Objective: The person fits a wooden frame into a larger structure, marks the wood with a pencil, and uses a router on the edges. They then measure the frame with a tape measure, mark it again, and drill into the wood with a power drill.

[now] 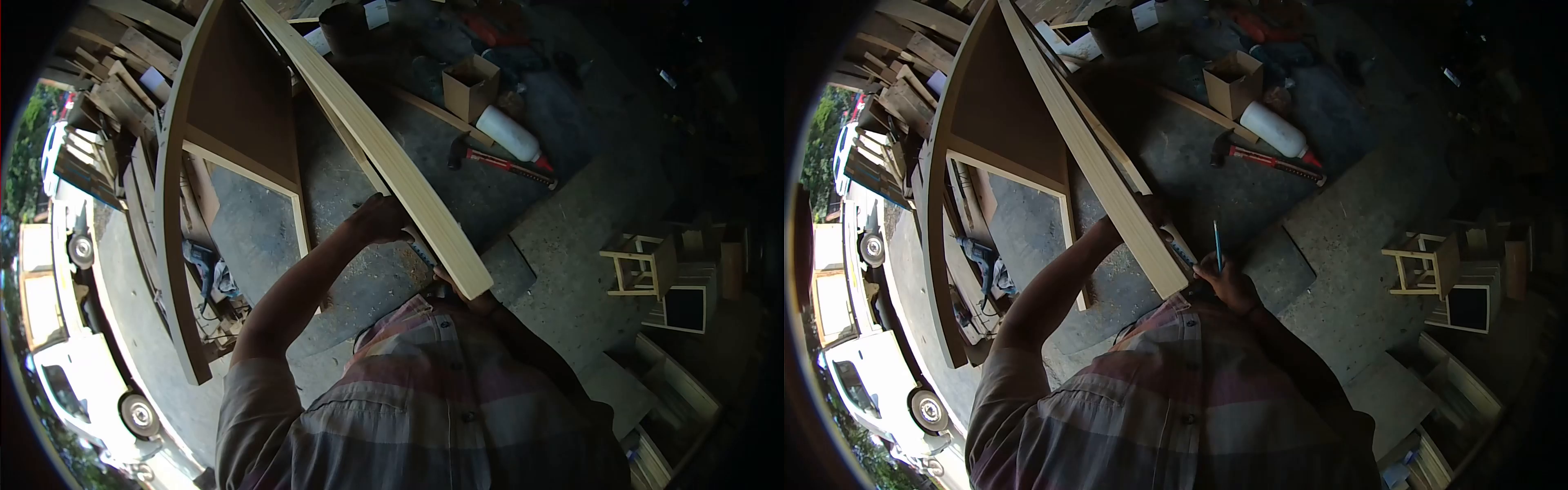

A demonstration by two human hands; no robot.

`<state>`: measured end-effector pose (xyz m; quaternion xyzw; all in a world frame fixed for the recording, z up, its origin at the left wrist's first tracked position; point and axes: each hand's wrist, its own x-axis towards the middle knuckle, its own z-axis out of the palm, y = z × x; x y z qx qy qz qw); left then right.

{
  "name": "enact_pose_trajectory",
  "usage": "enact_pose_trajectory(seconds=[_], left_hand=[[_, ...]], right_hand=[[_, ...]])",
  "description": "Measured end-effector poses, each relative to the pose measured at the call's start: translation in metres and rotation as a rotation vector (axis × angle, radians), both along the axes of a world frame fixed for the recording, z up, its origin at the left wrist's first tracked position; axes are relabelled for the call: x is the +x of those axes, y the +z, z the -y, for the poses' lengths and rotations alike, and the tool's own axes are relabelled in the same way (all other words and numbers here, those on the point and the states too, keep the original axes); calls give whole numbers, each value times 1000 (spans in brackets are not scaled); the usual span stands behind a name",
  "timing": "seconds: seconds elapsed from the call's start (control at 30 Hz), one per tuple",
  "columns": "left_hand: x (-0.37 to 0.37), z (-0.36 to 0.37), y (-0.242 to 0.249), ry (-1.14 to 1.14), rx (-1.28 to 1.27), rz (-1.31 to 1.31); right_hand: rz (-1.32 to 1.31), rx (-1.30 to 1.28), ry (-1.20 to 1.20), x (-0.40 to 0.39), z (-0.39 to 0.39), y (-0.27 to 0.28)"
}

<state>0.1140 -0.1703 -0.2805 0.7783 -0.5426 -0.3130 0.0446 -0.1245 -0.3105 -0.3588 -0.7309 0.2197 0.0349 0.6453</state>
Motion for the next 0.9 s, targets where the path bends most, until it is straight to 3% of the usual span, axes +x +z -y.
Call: enact_pose_trajectory(seconds=[0.1,0.17,0.23,0.3,0.37,0.4,0.47,0.5,0.57,0.73,0.8,0.9], left_hand=[[4,-1,-31,-59,-137,172],[7,-5,-57,-109,-209,259],[9,-7,-56,-156,-281,348],[10,-5,-44,-62,-249,154],[11,-2,-57,-65,-189,168],[11,-2,-57,-44,-191,157],[10,-2,-68,0,-221,178],[8,-2,-68,7,-225,172],[5,-3,-62,1,-337,255],[0,-5,-46,7,-225,267],[3,-5,-45,1,-206,208],[3,-4,-45,19,-204,191]], right_hand=[[-57,218,-63,0,-2,-25],[-29,217,-56,4,-7,-48],[137,34,-68,5,-12,-71],[136,71,-101,3,-9,-83],[81,-96,6,1,-3,-85],[76,-100,7,2,-3,-74],[84,266,-198,7,-2,-29],[76,261,-193,7,2,-17],[65,-35,-98,6,12,2],[-77,85,-87,5,23,23],[43,169,-231,8,19,7],[88,238,-161,11,23,9]])
